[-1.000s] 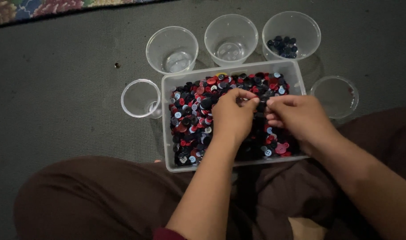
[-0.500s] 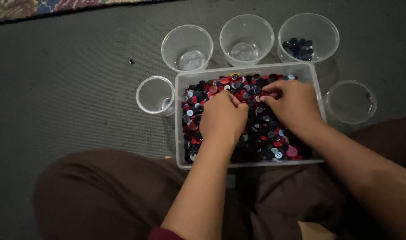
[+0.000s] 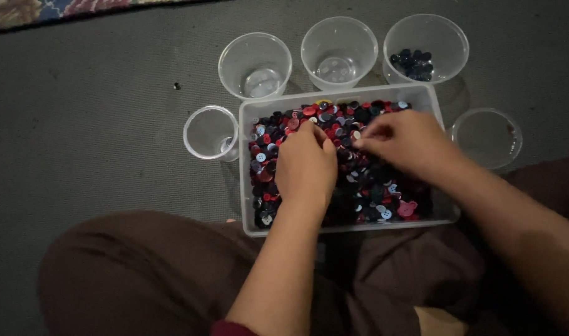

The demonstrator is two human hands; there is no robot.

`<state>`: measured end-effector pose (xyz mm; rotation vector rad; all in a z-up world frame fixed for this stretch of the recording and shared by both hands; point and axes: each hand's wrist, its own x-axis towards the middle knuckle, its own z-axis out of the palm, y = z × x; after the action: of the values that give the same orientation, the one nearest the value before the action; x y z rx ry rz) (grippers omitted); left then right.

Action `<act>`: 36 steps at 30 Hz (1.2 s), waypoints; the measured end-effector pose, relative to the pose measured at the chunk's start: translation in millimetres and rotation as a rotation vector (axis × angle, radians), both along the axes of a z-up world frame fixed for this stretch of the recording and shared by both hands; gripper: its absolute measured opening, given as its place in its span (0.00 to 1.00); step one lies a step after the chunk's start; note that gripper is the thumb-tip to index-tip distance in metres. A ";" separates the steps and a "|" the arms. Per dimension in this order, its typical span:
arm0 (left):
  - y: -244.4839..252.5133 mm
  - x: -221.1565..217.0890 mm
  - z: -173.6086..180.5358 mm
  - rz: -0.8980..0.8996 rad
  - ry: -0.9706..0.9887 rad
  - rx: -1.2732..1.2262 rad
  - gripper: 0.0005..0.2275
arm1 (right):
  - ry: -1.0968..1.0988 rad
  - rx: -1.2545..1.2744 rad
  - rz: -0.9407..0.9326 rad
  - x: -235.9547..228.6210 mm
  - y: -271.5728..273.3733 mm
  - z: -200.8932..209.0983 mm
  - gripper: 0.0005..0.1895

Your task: Sorting a variety of colored buttons from a central tray into several smaller plastic cups based on their characteristics.

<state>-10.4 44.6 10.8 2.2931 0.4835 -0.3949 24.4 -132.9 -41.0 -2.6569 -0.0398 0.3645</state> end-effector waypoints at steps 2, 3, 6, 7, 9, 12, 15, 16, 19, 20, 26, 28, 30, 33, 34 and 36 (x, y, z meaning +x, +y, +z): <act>4.1 -3.7 -3.4 -0.083 -0.018 0.023 0.08 | 0.034 0.205 0.085 -0.6 12.6 -5.2 0.13; 7.8 -5.9 -2.5 -0.081 -0.020 0.024 0.08 | 0.033 0.206 0.087 -0.6 8.4 -17.0 0.13; 20.8 -12.1 -6.5 -0.154 0.035 0.092 0.08 | -0.022 -0.021 0.248 -5.8 -1.3 -30.0 0.12; 26.5 -13.8 -13.2 -0.113 0.040 0.118 0.08 | 0.017 -0.036 0.170 -10.9 -2.9 -20.1 0.12; 33.6 -16.9 -18.6 -0.080 0.042 0.136 0.07 | 0.054 -0.057 0.084 -15.3 -15.1 -14.1 0.12; 40.4 -20.1 -14.1 -0.002 0.032 0.129 0.07 | 0.003 -0.226 0.065 -13.4 -31.7 -19.0 0.09; 36.7 -20.0 -14.1 -0.004 0.012 0.113 0.07 | 0.002 -0.218 0.052 -20.4 -21.5 -2.2 0.09; 33.0 -20.0 -13.4 -0.035 -0.005 0.079 0.07 | 0.028 -0.164 0.049 -23.6 -10.4 8.2 0.09; 17.8 -18.5 -11.7 -0.119 -0.040 0.028 0.06 | -0.043 -0.064 0.111 -26.1 7.4 -6.0 0.08; 11.9 -18.1 -11.4 -0.171 -0.057 0.010 0.06 | -0.141 -0.017 0.174 -25.9 10.8 -18.6 0.07; 11.3 -10.4 -11.0 -0.057 0.024 0.092 0.07 | -0.145 0.040 0.191 -31.2 26.5 -22.4 0.10; 18.1 -11.2 -17.6 -0.025 -0.008 0.062 0.06 | -0.121 0.038 0.173 -30.7 24.4 -29.6 0.08; 20.7 -12.0 -18.9 0.002 -0.043 0.030 0.06 | -0.098 0.033 0.152 -29.6 22.0 -34.0 0.06; 12.8 -9.5 -15.9 -0.015 -0.035 0.006 0.06 | -0.073 0.058 0.058 -28.2 13.2 -39.7 0.06; 6.9 -6.6 -16.7 -0.006 -0.033 -0.018 0.07 | -0.076 0.077 0.006 -28.3 7.8 -43.6 0.07; -9.4 4.2 -25.5 -0.010 -0.032 -0.049 0.07 | -0.083 0.090 -0.059 -31.4 -2.4 -44.2 0.08</act>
<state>-6.2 35.2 -14.7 2.2524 0.4414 -0.3702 -7.0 -135.2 -85.2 -2.5770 -0.0034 0.2283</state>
